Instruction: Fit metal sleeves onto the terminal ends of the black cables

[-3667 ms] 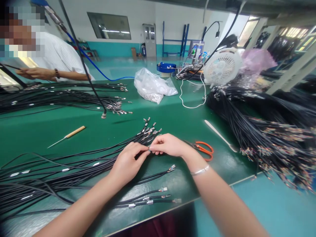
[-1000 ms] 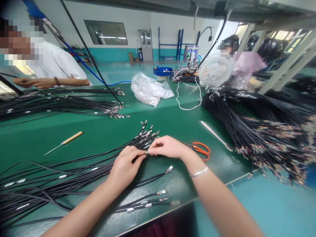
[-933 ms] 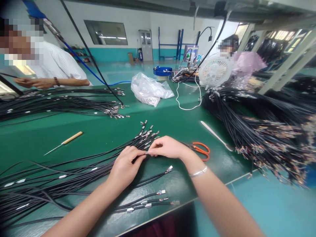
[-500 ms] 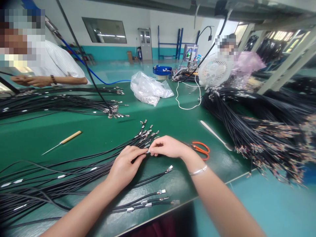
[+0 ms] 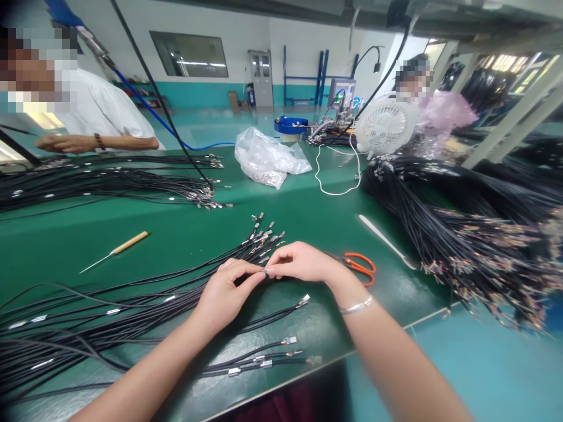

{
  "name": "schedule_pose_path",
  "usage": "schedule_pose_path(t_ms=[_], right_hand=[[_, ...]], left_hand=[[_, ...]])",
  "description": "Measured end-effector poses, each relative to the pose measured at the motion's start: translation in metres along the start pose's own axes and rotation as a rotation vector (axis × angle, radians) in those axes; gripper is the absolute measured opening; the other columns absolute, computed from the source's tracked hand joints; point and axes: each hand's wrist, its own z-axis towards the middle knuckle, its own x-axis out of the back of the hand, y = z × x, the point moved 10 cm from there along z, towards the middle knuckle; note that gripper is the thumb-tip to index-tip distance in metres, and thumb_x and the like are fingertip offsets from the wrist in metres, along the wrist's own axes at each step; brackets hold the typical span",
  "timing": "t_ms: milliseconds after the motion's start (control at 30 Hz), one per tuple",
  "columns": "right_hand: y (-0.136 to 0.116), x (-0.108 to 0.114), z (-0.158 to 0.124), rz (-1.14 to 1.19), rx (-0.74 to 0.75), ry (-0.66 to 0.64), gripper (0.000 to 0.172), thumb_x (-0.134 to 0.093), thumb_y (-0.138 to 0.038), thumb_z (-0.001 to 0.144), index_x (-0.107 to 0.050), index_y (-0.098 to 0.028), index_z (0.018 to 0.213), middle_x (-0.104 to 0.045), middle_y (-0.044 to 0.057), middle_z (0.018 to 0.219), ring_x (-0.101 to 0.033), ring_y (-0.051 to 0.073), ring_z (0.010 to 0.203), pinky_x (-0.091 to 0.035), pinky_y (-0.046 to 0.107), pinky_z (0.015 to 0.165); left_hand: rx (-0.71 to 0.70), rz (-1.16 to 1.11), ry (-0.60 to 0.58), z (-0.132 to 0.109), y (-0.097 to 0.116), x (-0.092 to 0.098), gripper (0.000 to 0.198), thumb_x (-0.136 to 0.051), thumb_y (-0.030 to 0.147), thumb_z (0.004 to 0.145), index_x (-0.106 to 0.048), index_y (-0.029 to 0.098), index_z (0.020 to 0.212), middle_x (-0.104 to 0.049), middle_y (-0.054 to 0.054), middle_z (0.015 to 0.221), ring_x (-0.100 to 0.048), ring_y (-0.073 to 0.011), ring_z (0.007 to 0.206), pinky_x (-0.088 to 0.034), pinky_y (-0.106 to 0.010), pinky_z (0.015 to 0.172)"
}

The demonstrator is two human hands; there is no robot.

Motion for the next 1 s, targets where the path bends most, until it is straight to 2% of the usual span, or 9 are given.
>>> schedule_pose_path(t_ms=[167, 400, 533, 633, 733, 867, 1000], right_hand=[[-0.002, -0.001, -0.002, -0.024, 0.002, -0.001, 0.017, -0.064, -0.032, 0.079, -0.068, -0.016, 0.084, -0.063, 0.000, 0.071, -0.057, 0.015, 0.068, -0.044, 0.024, 0.064], [0.003, -0.001, 0.002, 0.024, -0.010, 0.007, 0.016, -0.061, -0.030, 0.080, -0.066, -0.015, 0.079, -0.064, 0.002, 0.074, -0.058, 0.015, 0.069, -0.047, 0.025, 0.066], [0.013, -0.002, 0.002, 0.006, -0.050, -0.002, 0.013, -0.060, -0.027, 0.080, -0.064, -0.015, 0.078, -0.064, 0.002, 0.075, -0.058, 0.014, 0.068, -0.047, 0.025, 0.066], [0.025, -0.006, 0.000, -0.016, -0.132, -0.041, 0.011, -0.059, -0.026, 0.079, -0.062, -0.015, 0.079, -0.064, 0.002, 0.073, -0.057, 0.013, 0.061, -0.046, 0.023, 0.058], [0.028, -0.008, -0.002, -0.039, -0.174, -0.049, 0.009, -0.059, -0.024, 0.078, -0.062, -0.016, 0.080, -0.063, 0.001, 0.071, -0.056, 0.011, 0.056, -0.044, 0.021, 0.052], [0.021, -0.014, -0.005, -0.004, -0.168, -0.087, 0.008, -0.060, -0.023, 0.077, -0.060, -0.015, 0.075, -0.062, 0.000, 0.066, -0.055, 0.010, 0.055, -0.043, 0.019, 0.051], [0.023, -0.023, -0.010, 0.001, -0.208, -0.209, 0.021, -0.062, -0.034, 0.080, -0.061, -0.014, 0.075, -0.062, 0.001, 0.065, -0.057, 0.011, 0.057, -0.043, 0.017, 0.047]], left_hand=[[0.042, -0.048, -0.018, 0.001, -0.004, -0.001, 0.010, -0.059, 0.023, 0.080, -0.067, 0.026, 0.074, -0.066, 0.004, 0.074, -0.054, -0.0161, 0.078, -0.040, -0.034, 0.076], [-0.044, 0.030, -0.075, 0.000, -0.004, -0.005, 0.021, -0.047, 0.019, 0.086, -0.066, 0.026, 0.091, -0.067, 0.001, 0.085, -0.056, -0.0164, 0.084, -0.041, -0.036, 0.081], [-0.088, 0.046, -0.030, -0.001, -0.004, 0.004, 0.025, -0.042, 0.015, 0.087, -0.063, 0.023, 0.100, -0.067, -0.001, 0.088, -0.058, -0.0158, 0.085, -0.046, -0.033, 0.079], [-0.123, 0.080, 0.001, -0.001, -0.002, 0.012, 0.024, -0.044, 0.016, 0.086, -0.063, 0.022, 0.099, -0.067, -0.002, 0.091, -0.058, -0.0154, 0.085, -0.047, -0.031, 0.078], [-0.178, 0.175, -0.080, -0.003, 0.004, 0.006, 0.019, -0.051, 0.018, 0.084, -0.064, 0.022, 0.097, -0.067, -0.002, 0.091, -0.056, -0.0175, 0.087, -0.046, -0.033, 0.080], [-0.260, 0.365, -0.205, -0.009, 0.014, -0.005, 0.016, -0.053, 0.021, 0.084, -0.067, 0.022, 0.091, -0.064, -0.004, 0.080, -0.050, -0.0196, 0.081, -0.042, -0.035, 0.076], [-0.296, 0.430, -0.244, -0.014, 0.018, -0.005, 0.018, -0.051, 0.024, 0.085, -0.069, 0.024, 0.084, -0.059, -0.004, 0.070, -0.047, -0.0185, 0.074, -0.039, -0.033, 0.071]])
